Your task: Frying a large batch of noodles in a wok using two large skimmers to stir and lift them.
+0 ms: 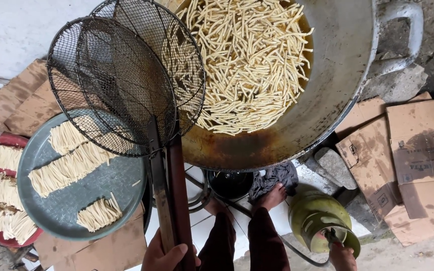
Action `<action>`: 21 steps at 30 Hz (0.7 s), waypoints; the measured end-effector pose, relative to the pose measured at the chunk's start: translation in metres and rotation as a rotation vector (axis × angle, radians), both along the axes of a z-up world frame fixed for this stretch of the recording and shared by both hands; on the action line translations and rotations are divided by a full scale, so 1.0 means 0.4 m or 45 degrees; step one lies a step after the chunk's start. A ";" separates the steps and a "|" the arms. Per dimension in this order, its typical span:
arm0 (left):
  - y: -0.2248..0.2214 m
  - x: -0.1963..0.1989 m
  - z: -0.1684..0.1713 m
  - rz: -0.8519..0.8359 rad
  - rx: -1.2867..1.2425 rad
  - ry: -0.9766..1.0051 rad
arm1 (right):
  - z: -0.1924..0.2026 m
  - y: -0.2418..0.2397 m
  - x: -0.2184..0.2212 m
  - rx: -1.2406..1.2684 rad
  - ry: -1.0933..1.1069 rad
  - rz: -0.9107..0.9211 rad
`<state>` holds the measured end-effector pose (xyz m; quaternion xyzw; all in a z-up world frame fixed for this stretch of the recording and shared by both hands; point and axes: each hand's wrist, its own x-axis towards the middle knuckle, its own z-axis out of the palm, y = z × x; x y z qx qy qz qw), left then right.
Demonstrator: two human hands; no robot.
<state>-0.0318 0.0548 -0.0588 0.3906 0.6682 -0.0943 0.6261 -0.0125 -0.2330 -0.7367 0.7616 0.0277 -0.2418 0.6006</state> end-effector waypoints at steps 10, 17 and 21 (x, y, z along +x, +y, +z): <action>0.000 -0.016 -0.019 -0.067 -0.017 0.022 | 0.341 -0.573 -0.116 0.632 -0.002 -1.053; -0.011 -0.011 -0.019 -0.012 0.003 -0.015 | 0.379 -0.774 -0.214 0.973 0.019 -0.937; -0.016 0.011 0.003 -0.023 0.029 0.050 | 0.396 -0.778 -0.164 1.039 -0.002 -1.414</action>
